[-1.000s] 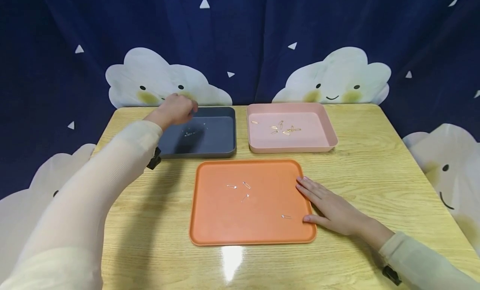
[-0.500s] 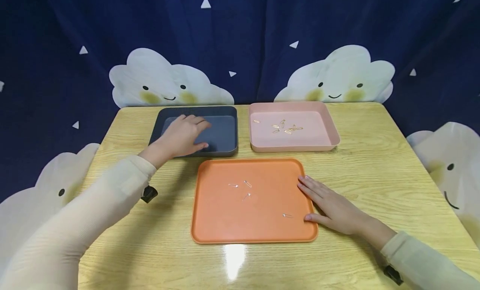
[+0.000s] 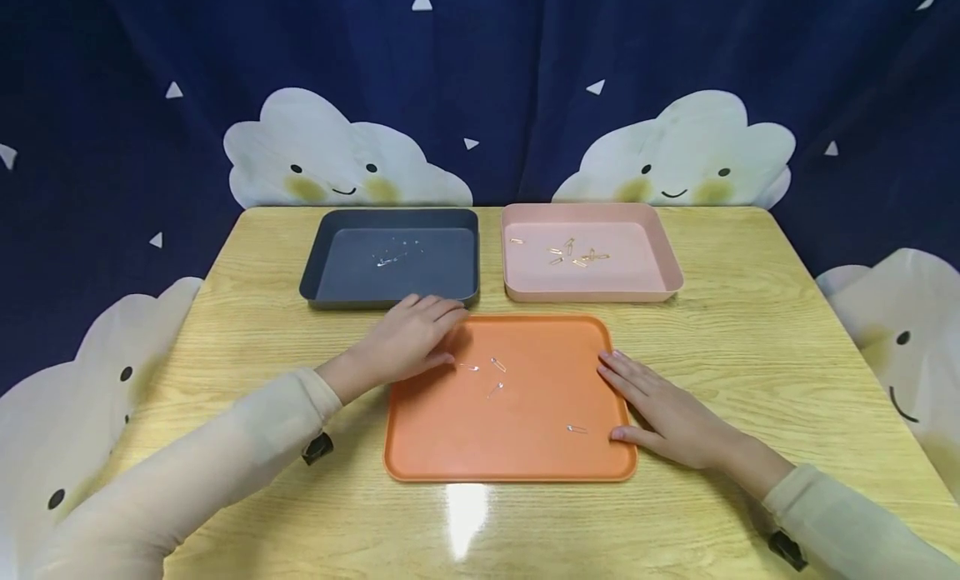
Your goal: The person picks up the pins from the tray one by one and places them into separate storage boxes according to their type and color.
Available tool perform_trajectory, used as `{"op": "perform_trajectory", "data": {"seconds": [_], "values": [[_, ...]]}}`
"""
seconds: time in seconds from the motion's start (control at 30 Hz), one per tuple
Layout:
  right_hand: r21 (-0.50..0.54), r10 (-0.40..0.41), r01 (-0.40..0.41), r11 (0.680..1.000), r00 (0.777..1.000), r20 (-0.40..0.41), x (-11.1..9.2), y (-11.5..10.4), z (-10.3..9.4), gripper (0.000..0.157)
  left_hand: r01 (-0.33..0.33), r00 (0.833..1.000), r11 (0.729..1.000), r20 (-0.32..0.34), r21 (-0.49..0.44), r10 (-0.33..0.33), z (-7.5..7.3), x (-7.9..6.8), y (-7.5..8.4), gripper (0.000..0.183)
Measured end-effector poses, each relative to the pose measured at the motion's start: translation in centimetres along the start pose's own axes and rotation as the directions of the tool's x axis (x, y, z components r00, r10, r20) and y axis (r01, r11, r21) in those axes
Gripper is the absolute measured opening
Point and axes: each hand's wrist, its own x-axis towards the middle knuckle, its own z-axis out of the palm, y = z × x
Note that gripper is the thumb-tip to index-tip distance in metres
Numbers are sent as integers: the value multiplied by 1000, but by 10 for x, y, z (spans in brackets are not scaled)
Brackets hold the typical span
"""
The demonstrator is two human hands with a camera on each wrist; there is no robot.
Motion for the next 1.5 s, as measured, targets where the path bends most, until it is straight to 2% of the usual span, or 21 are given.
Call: {"op": "perform_trajectory", "data": {"seconds": [0.23,0.33,0.5,0.97,1.13,1.5], "values": [[-8,13,-13,1000,1000,4,-6,0,-3,85,-102,990,995,93,-2,102,15,4,17,47],[-13,4,-4,1000,1000,-5,-6,1,-3,85,-119,988,993,103,8,118,19,5,21,37],[-36,-18,19,999,1000,6,-1,0,-1,83,-132,985,988,117,75,123,25,2,25,26],[-86,-99,97,992,995,-20,0,3,-3,78,-162,987,985,21,57,161,26,3,21,8],[-107,-136,134,985,990,-18,-1,5,-5,76,-175,985,983,6,59,174,28,3,22,6],[-98,-108,113,989,992,62,-2,7,-12,78,-159,987,984,3,75,159,27,3,22,5]]}}
